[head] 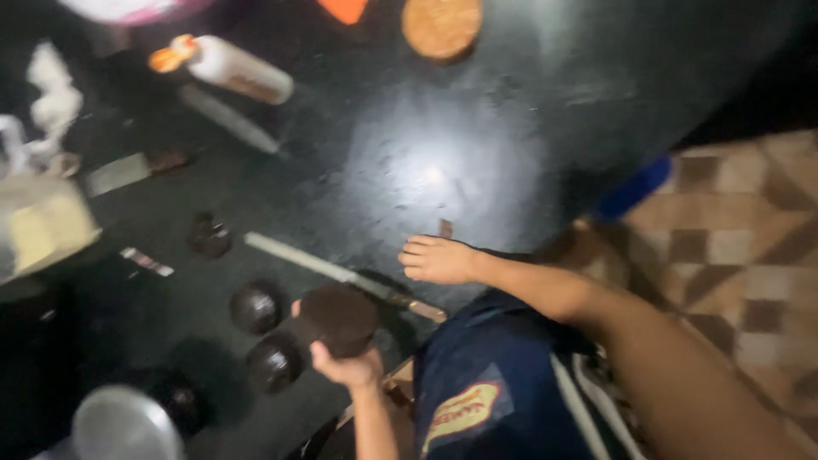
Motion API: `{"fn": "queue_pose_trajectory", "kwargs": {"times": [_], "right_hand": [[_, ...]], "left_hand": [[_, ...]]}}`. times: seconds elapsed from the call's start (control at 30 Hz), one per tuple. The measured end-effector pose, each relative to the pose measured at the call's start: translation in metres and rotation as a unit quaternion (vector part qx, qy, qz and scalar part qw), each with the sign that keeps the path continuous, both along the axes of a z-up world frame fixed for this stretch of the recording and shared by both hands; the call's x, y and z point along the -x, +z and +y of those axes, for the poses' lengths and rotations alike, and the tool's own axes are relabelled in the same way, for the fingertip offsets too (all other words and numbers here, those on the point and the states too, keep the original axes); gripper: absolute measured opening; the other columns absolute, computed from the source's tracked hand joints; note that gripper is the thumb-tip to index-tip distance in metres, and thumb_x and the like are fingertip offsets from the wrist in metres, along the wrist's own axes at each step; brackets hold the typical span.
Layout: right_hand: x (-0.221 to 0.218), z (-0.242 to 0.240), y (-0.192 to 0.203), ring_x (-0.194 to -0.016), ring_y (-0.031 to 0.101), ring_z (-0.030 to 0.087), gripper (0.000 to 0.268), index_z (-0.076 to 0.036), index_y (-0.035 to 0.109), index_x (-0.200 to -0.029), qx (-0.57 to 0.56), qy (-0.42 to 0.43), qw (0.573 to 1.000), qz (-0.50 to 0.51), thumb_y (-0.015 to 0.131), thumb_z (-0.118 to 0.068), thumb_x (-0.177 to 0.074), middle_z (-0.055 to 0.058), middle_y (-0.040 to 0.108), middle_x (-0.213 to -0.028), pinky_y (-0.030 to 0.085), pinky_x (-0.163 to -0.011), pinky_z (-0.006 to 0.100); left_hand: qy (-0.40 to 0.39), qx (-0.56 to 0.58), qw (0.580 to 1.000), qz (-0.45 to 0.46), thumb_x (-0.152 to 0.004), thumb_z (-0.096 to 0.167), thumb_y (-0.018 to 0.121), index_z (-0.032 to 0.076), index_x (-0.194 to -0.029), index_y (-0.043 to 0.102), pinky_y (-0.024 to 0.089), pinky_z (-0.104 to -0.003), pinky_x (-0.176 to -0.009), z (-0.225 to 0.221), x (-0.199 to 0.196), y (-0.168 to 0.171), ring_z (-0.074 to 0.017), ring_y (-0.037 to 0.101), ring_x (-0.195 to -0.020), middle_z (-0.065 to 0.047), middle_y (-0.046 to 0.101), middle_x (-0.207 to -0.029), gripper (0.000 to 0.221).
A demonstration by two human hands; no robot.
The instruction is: The person stands at a bakery counter and uses a long knife to trim and smooth the sides of round chocolate cake layers, rotating each layer by hand and shaving off the edges. They work through several layers one at a time, setting trimmed layers aside on the counter.
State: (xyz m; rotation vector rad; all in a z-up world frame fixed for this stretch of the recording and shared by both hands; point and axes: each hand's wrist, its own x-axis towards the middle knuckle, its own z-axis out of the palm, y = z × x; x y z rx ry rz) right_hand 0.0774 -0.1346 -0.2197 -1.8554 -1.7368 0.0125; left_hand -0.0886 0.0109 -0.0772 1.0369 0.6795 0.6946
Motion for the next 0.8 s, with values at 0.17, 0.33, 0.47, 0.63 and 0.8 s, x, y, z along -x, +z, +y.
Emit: {"fn": "queue_pose_trajectory", "kwargs": {"times": [0.17, 0.33, 0.47, 0.63, 0.8], "right_hand": [[-0.015, -0.092, -0.019, -0.095, 0.059, 0.022, 0.016, -0.014, 0.060, -0.094, 0.094, -0.035, 0.994, -0.042, 0.068, -0.025, -0.087, 0.002, 0.057, -0.093, 0.047, -0.082, 0.039], [-0.041, -0.204, 0.007, -0.074, 0.065, 0.032, 0.016, -0.011, 0.064, -0.080, 0.086, -0.199, 0.975, 0.052, 0.069, -0.026, -0.081, 0.008, 0.062, -0.079, 0.052, -0.067, 0.045], [-0.060, -0.286, -0.026, -0.079, 0.063, 0.020, 0.011, -0.003, 0.064, -0.088, -0.099, -0.629, 0.722, 0.269, 0.072, -0.010, -0.088, 0.009, 0.065, -0.086, 0.052, -0.073, 0.033], [-0.091, -0.373, -0.122, -0.083, 0.065, 0.017, 0.010, -0.003, 0.068, -0.096, -0.318, -0.715, 0.539, 0.311, 0.068, -0.013, -0.096, 0.004, 0.069, -0.088, 0.052, -0.078, 0.031], [-0.074, -0.384, -0.117, -0.091, 0.067, 0.026, 0.024, -0.003, 0.072, -0.112, -0.045, -0.729, 0.595, 0.335, 0.076, -0.022, -0.097, 0.015, 0.071, -0.098, 0.050, -0.080, 0.032]], "left_hand": [[-0.009, 0.018, 1.000, 0.017, -0.094, 0.053, 0.050, 0.012, -0.162, 0.033, 0.041, -0.045, -0.115, 0.002, 0.003, -0.011, -0.0297, 0.049, -0.139, -0.010, 0.048, -0.151, 0.081], [-0.018, 0.016, 0.999, 0.042, -0.094, 0.052, 0.047, 0.011, -0.162, 0.033, 0.039, -0.044, -0.117, 0.004, 0.001, -0.012, -0.0290, 0.047, -0.141, -0.009, 0.047, -0.154, 0.080], [-0.045, 0.038, 0.996, 0.065, -0.093, 0.051, 0.046, 0.012, -0.162, 0.032, 0.041, -0.046, -0.112, -0.003, 0.000, -0.014, -0.0300, 0.050, -0.134, -0.009, 0.049, -0.149, 0.081], [-0.098, 0.036, 0.992, 0.072, -0.095, 0.049, 0.046, 0.008, -0.162, 0.033, 0.039, -0.044, -0.115, -0.010, -0.013, -0.017, -0.0304, 0.049, -0.137, -0.011, 0.050, -0.149, 0.080], [-0.132, 0.060, 0.982, 0.118, -0.091, 0.051, 0.044, 0.011, -0.161, 0.033, 0.042, -0.046, -0.112, -0.005, -0.020, -0.046, -0.0309, 0.048, -0.139, -0.010, 0.046, -0.155, 0.082]]}}
